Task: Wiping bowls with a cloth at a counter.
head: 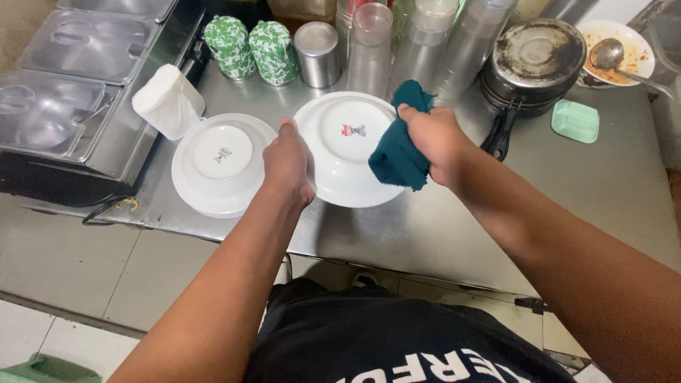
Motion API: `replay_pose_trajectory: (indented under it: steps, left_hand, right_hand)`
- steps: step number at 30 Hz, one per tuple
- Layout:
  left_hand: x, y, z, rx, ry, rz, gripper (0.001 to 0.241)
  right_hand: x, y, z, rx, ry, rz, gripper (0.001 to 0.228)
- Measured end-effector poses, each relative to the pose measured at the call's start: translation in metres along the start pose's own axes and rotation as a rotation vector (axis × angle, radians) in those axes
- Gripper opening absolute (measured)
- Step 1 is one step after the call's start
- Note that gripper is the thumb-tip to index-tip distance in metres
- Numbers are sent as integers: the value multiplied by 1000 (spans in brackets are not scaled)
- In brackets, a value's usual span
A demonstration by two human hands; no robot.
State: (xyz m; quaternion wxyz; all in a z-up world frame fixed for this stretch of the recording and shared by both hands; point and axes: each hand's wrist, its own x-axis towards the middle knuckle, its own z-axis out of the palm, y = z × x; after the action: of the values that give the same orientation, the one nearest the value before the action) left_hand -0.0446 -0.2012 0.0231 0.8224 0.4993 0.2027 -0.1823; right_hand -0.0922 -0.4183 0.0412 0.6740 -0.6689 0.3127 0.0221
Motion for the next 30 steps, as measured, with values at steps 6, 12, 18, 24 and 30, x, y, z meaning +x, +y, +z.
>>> replay_pose_trajectory:
  steps: [6, 12, 18, 24, 30]
  left_hand:
    - [8, -2, 7, -83, 213, -20, 56]
    - [22, -14, 4, -104, 174, 52, 60]
    - [-13, 37, 10, 41, -354, -235, 80]
    - [17, 40, 10, 263, -364, -215, 59]
    - [27, 7, 22, -125, -149, -103, 57]
  right_hand:
    - [-51, -11, 11, 464, -72, 124, 39]
    - [-27, 13, 3, 699, -218, 190, 28]
    - [-54, -29, -21, 138, -253, 56, 35]
    - [38, 29, -27, 261, -233, 208, 38]
    - [-36, 5, 20, 890, 11, 257, 30]
